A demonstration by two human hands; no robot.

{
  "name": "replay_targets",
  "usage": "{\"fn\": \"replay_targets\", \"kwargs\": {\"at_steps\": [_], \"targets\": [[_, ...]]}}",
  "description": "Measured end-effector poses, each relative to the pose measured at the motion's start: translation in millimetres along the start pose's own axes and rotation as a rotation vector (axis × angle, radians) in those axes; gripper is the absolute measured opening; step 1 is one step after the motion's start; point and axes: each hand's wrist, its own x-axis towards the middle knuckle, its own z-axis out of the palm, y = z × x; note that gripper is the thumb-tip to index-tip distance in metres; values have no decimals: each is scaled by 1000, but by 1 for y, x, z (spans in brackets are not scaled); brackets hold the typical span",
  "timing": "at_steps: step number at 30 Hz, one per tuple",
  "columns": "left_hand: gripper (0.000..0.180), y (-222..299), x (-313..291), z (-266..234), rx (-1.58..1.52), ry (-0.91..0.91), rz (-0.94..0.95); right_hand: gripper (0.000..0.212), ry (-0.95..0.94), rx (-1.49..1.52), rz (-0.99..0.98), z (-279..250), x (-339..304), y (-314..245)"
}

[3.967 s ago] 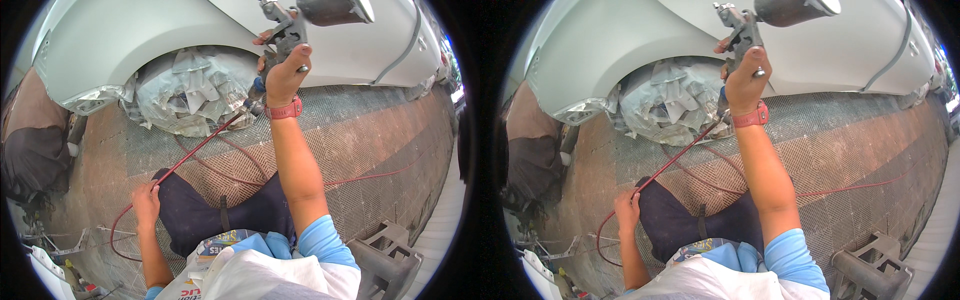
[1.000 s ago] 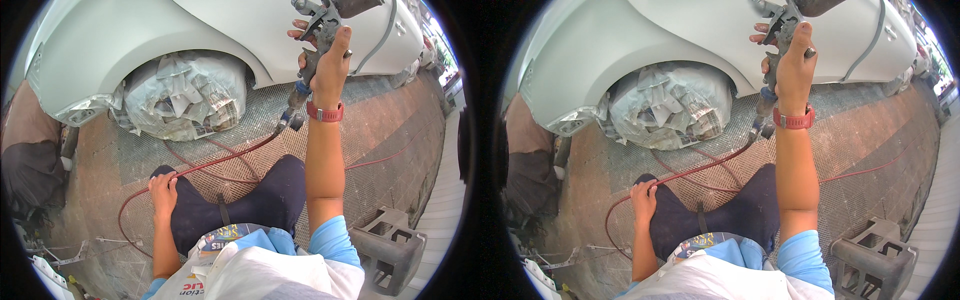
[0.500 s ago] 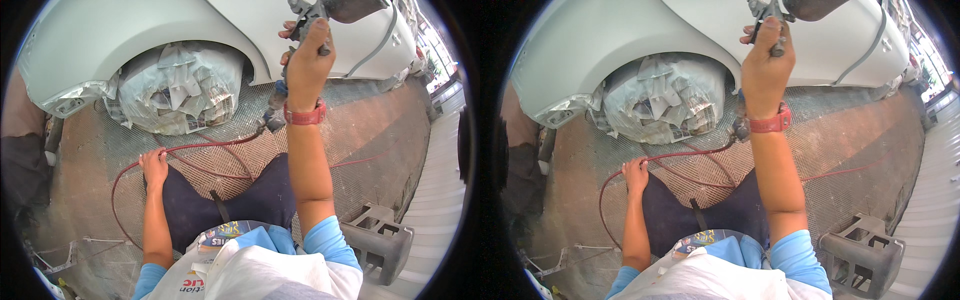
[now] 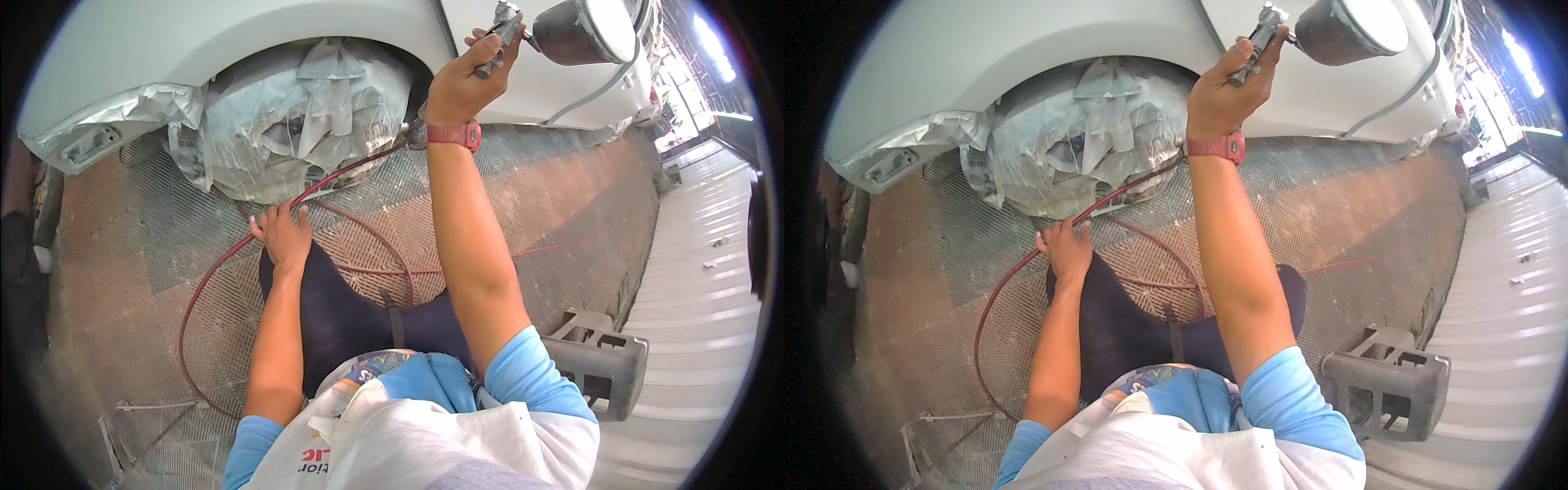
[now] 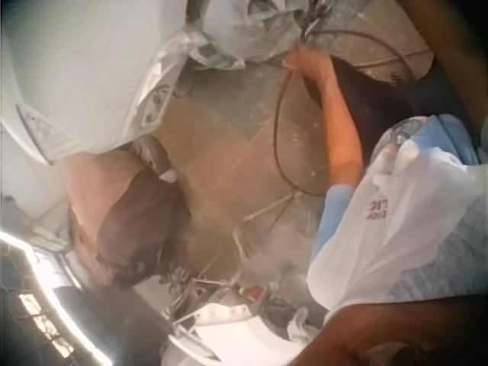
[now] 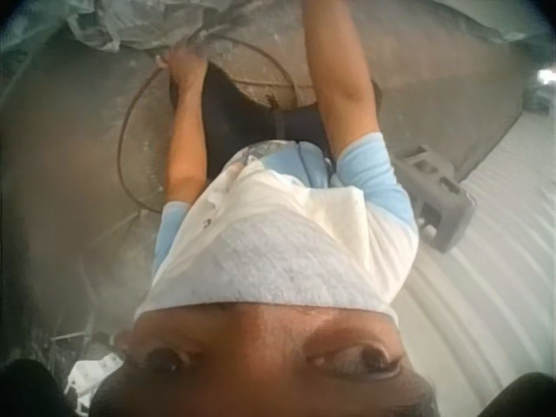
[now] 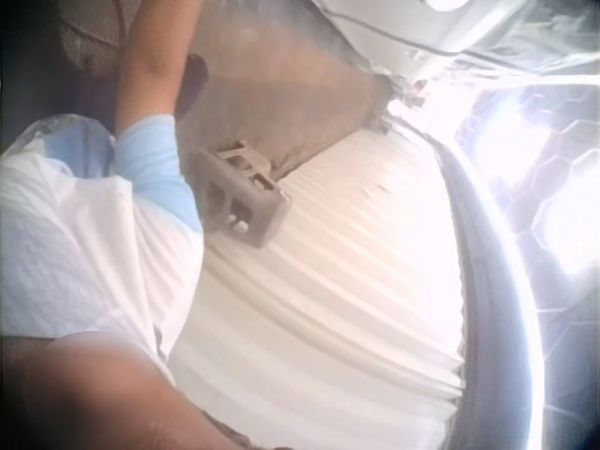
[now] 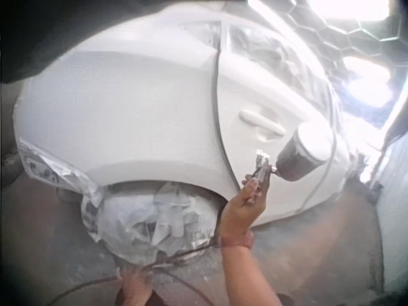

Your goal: The person uses a spray gun to apply white paint to a detached car bumper and then to the side of a white car. The person moves around the vehicle to cover different areas, including the door and wheel arch.

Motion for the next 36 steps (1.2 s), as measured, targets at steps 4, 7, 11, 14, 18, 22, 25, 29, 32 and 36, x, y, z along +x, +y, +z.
{"fn": "replay_targets", "kwargs": {"at_steps": [4, 7, 11, 14, 18, 22, 25, 29, 32, 36], "targets": [[42, 2, 6, 4, -63, -36, 34, 57, -14, -79, -36, 6, -1, 2], [41, 2, 8, 7, -114, -65, 47, 56, -36, -111, -84, 9, 4, 3], [42, 1, 10, 12, -160, -74, 63, 58, -12, -172, -31, 12, 12, 5], [39, 0, 11, 14, -170, -61, 72, 59, 26, -191, 59, 11, 14, 6], [39, -2, 12, 13, -179, -78, 73, 60, 2, -177, 60, 11, 11, 5], [40, -2, 12, 11, -199, -102, 82, 60, -45, -162, -4, 18, 3, 5], [40, 0, 11, 11, -203, -130, 77, 58, -65, -218, -31, 24, 4, 7], [41, -1, 12, 12, -217, -132, 83, 56, -14, -251, -61, 24, 15, 7], [41, -1, 12, 11, -215, -131, 85, 57, 9, -297, 8, 16, 17, 5], [40, -1, 12, 10, -202, -126, 92, 58, -1, -241, -5, 16, 9, 4]]}}
